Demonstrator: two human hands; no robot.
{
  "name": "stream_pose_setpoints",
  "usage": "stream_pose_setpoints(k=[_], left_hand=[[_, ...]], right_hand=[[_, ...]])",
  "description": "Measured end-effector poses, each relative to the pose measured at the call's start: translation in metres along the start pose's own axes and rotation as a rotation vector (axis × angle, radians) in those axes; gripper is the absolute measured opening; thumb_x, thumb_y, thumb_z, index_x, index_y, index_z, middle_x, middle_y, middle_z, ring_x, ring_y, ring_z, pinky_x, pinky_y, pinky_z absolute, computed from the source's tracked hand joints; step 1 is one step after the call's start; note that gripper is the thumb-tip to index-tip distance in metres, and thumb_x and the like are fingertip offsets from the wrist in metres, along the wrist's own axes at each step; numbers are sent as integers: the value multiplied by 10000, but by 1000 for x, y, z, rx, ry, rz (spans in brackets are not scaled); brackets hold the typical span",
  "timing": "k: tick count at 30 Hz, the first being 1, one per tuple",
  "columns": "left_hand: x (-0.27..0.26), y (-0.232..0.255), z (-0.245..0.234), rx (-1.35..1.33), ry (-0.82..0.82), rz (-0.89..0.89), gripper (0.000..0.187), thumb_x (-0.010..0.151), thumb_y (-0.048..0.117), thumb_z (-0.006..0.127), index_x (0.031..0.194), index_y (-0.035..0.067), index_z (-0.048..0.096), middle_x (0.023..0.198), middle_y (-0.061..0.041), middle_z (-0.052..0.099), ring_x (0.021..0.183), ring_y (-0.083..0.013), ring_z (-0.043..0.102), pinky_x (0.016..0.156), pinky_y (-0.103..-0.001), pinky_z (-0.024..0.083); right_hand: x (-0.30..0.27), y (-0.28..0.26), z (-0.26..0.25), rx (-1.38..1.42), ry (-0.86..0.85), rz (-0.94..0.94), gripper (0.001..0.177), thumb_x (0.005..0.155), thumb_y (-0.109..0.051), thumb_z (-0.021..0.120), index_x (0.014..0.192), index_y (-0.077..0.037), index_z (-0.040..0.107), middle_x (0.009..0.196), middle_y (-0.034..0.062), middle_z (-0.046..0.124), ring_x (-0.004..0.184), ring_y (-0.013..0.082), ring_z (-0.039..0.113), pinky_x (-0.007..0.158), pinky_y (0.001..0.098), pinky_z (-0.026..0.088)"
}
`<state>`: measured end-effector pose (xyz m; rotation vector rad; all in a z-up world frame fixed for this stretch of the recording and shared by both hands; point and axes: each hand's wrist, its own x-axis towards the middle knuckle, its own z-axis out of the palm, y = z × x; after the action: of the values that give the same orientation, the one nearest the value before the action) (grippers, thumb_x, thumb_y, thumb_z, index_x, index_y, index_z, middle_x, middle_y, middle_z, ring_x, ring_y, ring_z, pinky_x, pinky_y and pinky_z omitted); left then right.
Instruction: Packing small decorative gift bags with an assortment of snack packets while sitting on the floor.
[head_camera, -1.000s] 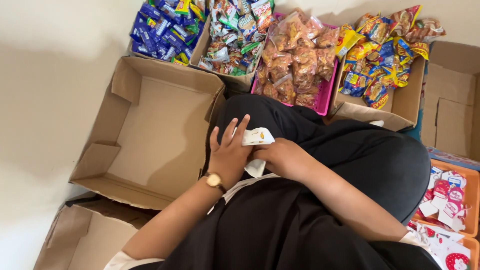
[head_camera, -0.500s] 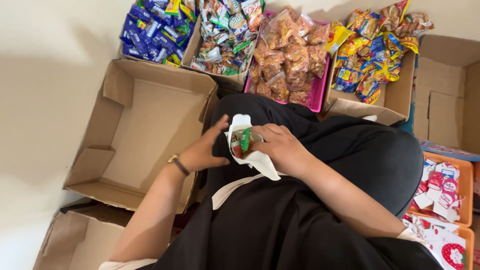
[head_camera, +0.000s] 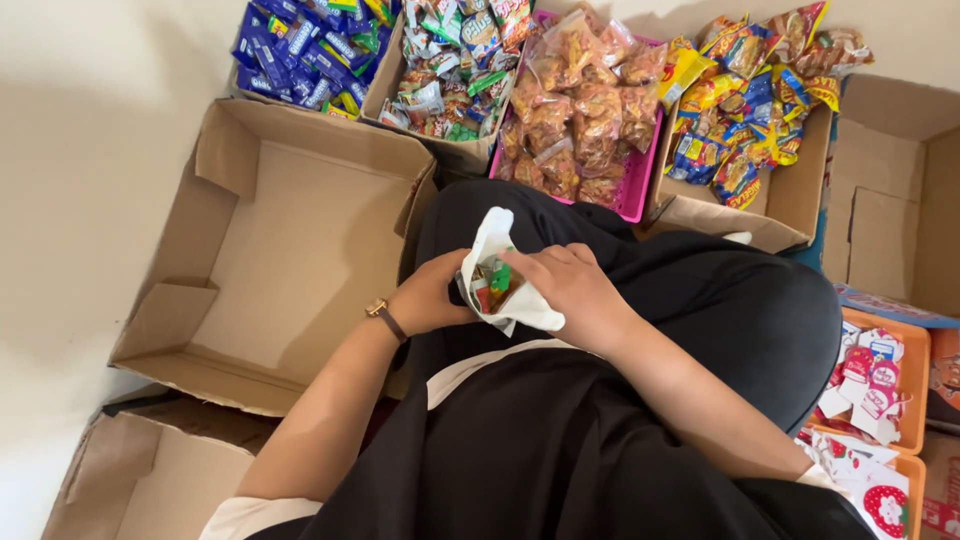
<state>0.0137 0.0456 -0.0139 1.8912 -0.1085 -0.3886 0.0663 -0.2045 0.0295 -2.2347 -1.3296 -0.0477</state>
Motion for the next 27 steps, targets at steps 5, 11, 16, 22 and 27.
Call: stream_pose_setpoints(k=[5, 11, 16, 22, 27], left_hand=[[-1, -9, 9, -18, -13, 65, 719, 690, 176, 927, 1330, 84, 612, 1262, -121, 676, 1308, -337, 559, 1133, -491, 418], [-12, -4, 14, -108, -41, 92, 688, 691, 109, 891, 1317, 24, 619, 1250, -193, 683, 1288, -385, 565, 1109, -521, 428], [-12, -4, 22, -108, -88, 111, 768, 629, 136, 911, 1324, -4, 616, 1239, -217, 694, 1255, -387, 595, 1087, -516, 448], [-14, -11, 27, -144, -92, 69, 763, 612, 115, 906, 1316, 18, 630, 1234, -222, 699, 1254, -409, 596, 1069, -527, 458], [-18, 13, 32, -219, -56, 75, 823, 579, 173, 954, 1304, -21, 618, 1252, -267, 682, 1268, -440, 581, 1068, -564, 453]], right_hand=[[7, -8, -1, 9, -14, -65, 452, 802, -194, 769, 1229, -95, 658, 1133, 97, 729, 1055, 258, 639, 851, 377, 381], [10, -7, -9, 161, 51, -162, 174, 909, -325, 738, 1025, -198, 713, 994, -44, 745, 1076, 200, 633, 880, 332, 370], [2, 9, 3, 185, -6, -174, 81, 869, -285, 738, 904, -222, 701, 900, -68, 760, 1149, 198, 639, 944, 367, 360], [-1, 11, 4, 319, -126, -181, 172, 810, -286, 725, 931, -177, 669, 943, -11, 761, 1126, 240, 651, 961, 397, 325], [0, 11, -14, 571, -158, -92, 288, 847, -274, 766, 1114, -192, 698, 1031, -36, 752, 1055, 203, 678, 920, 341, 329]])
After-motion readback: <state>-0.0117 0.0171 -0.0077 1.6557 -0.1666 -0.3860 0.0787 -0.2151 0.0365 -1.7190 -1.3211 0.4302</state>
